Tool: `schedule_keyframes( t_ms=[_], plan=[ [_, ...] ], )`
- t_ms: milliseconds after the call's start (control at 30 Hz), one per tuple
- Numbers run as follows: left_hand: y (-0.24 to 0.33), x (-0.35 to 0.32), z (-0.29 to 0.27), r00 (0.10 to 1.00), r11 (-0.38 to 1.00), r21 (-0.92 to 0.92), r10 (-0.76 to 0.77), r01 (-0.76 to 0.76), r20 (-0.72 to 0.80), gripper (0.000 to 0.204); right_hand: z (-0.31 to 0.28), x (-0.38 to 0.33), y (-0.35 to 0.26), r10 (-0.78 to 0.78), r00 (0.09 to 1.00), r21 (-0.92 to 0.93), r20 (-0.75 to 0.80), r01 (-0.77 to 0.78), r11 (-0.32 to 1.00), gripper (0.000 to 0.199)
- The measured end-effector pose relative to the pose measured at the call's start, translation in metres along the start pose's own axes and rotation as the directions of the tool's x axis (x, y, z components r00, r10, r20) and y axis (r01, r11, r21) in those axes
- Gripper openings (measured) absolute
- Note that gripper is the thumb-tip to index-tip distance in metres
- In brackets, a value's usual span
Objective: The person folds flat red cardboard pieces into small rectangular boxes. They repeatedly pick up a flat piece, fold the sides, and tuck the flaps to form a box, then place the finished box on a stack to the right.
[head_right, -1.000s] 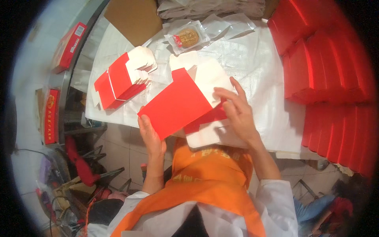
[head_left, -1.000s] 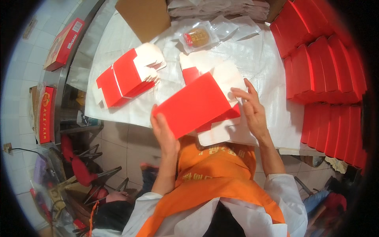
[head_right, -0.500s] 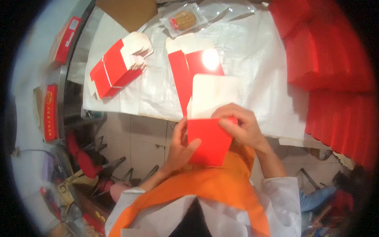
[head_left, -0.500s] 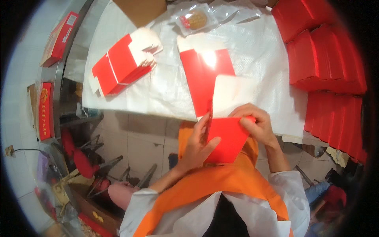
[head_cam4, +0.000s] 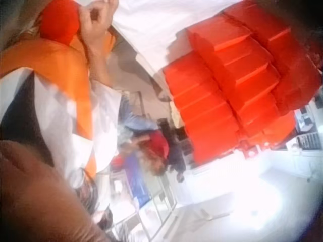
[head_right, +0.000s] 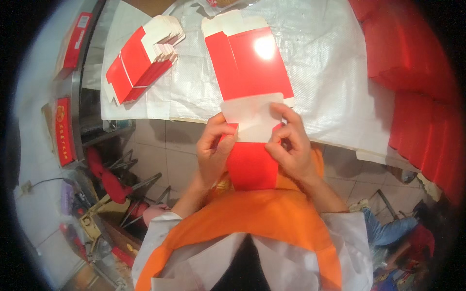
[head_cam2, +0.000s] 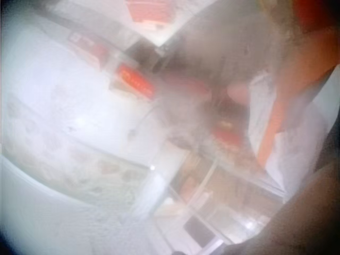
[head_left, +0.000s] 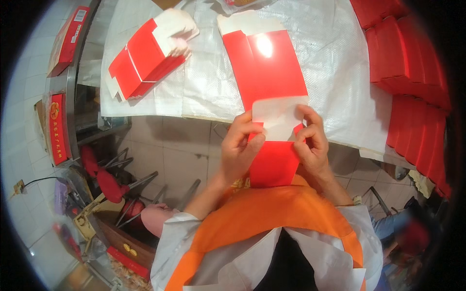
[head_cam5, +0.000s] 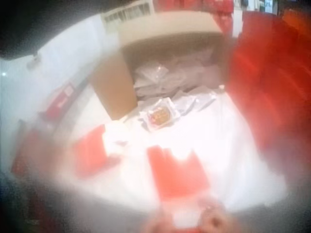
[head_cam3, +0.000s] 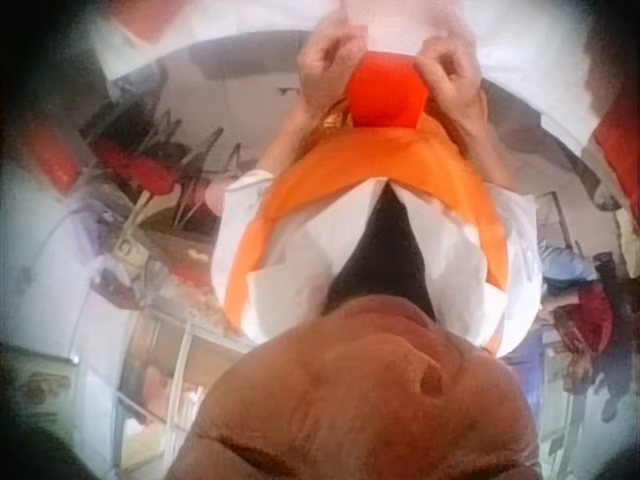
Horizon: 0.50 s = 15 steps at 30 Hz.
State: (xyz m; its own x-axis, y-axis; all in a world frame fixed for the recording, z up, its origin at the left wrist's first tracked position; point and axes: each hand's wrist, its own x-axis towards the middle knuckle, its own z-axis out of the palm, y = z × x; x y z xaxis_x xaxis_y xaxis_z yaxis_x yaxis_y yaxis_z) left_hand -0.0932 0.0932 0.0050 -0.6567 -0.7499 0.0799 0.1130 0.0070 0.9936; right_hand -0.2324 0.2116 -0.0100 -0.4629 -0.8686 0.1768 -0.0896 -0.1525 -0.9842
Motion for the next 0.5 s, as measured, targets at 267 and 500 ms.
schedule_keyframes(
  t_ms=[267, 500],
  plan=[
    [-0.016, -0.012, -0.014, 0.985, 0.972, 0.163, 0.158, -0.167, 0.069, 0.021, 0.024, 0.004, 0.001, 0.131, 0.99, 0.352, -0.05, -0.105, 0.93, 0.033],
    [-0.002, -0.006, -0.003, 0.997, 0.989, 0.134, 0.068, -0.062, -0.035, 0.021, 0.025, 0.011, -0.013, 0.223, 0.974, 0.309, -0.039, -0.2, 0.93, 0.024]
  ],
)
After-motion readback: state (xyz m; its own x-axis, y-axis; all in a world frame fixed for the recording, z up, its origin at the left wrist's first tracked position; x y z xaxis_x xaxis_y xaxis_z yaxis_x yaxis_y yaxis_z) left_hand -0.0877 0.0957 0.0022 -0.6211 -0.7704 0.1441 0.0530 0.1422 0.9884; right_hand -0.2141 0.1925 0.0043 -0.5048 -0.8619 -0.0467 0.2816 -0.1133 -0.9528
